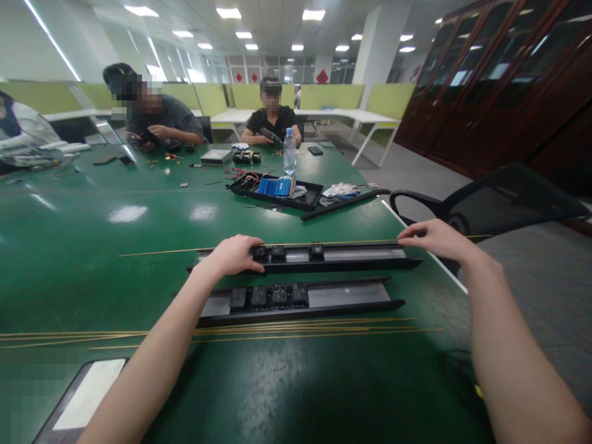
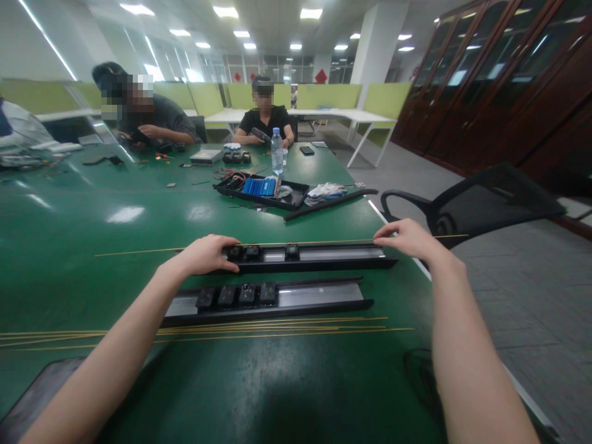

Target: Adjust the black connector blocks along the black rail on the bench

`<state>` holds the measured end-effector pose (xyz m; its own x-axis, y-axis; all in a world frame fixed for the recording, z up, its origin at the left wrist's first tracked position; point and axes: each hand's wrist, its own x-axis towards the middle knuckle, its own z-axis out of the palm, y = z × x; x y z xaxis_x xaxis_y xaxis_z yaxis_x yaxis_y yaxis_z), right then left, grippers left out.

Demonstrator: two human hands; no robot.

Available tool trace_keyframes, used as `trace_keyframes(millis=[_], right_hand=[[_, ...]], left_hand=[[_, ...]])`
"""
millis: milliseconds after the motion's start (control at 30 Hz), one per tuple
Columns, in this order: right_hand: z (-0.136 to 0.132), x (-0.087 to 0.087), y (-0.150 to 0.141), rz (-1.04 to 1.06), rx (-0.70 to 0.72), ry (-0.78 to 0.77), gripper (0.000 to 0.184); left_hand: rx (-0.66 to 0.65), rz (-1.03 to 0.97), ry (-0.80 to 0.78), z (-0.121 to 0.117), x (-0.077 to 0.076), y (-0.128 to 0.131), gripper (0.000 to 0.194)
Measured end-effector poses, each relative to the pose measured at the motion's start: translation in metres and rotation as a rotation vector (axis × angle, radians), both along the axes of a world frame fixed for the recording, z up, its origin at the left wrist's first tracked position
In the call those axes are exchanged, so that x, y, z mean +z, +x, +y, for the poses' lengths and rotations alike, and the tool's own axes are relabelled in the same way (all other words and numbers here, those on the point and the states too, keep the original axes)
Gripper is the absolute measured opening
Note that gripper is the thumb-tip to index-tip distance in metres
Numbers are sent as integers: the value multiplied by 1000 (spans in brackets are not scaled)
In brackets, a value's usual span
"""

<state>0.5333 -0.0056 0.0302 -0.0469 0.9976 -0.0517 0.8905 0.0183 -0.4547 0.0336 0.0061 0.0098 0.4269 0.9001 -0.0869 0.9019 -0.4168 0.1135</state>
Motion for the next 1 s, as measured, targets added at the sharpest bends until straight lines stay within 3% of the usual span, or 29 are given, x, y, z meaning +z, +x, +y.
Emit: trace_keyframes(millis=[567,1000], right_hand=[[2,-11,37,-47,-90,47,41],[3,-12,40,-60,-96,57,40]], left_hand=[[11,-4,-7,1,-2,-1,68],[4,-10,-7,1,-1,-1,68]])
